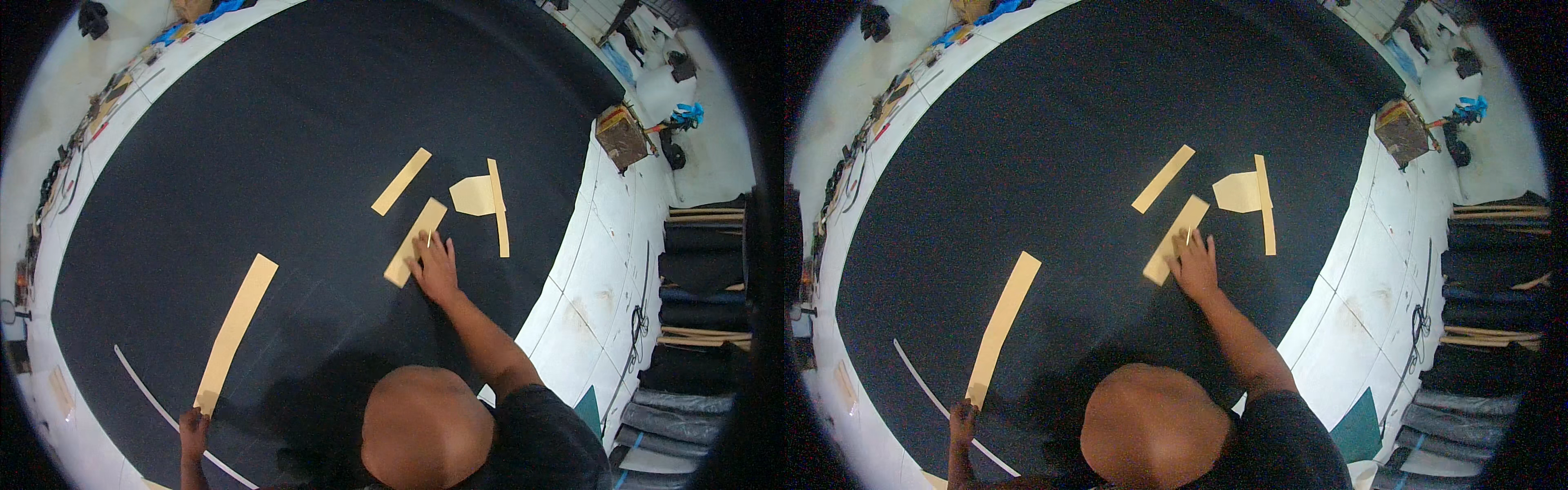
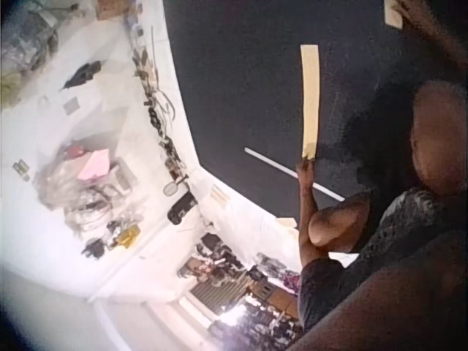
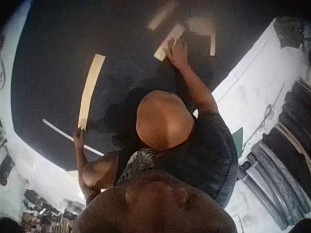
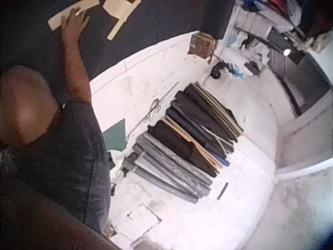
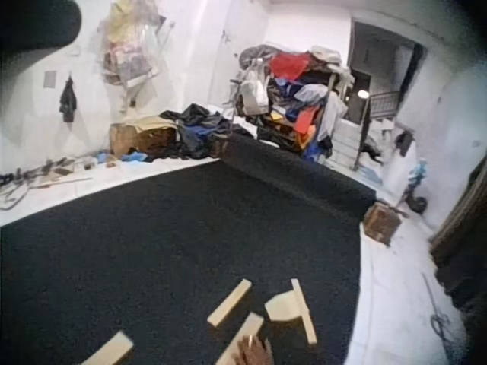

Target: The person marks a large piece of dark fabric with a pencil while using several wooden templates and a long metal ruler.

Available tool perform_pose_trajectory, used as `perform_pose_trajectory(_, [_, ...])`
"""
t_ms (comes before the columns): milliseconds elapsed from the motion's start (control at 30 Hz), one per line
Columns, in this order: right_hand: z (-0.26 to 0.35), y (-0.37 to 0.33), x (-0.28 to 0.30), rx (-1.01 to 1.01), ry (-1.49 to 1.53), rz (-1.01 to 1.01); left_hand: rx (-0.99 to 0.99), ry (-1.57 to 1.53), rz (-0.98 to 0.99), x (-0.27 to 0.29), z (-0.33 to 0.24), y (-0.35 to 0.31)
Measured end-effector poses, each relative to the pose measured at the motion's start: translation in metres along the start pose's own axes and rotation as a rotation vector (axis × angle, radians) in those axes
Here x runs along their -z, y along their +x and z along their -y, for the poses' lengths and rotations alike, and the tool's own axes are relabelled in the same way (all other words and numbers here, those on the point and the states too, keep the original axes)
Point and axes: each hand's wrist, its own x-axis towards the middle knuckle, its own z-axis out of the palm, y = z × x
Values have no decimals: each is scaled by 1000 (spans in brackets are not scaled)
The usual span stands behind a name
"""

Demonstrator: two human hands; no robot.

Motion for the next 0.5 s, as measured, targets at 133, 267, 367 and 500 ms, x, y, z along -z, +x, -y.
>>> perform_pose_trajectory(133, [32, 77, -7, -48, -104, -26, -78, 62, -115, 22, 69, -10])
perform_pose_trajectory(267, [7, 96, 2, -94, -139, -99, 66, -19, -102, 3, 5, -26])
perform_pose_trajectory(367, [49, 117, 4, 24, 55, -127, -84, 258, -164, 14, -4, -36])
perform_pose_trajectory(500, [137, 155, 27, 638, 157, -44, -287, 234, -225, -32, -26, -27])
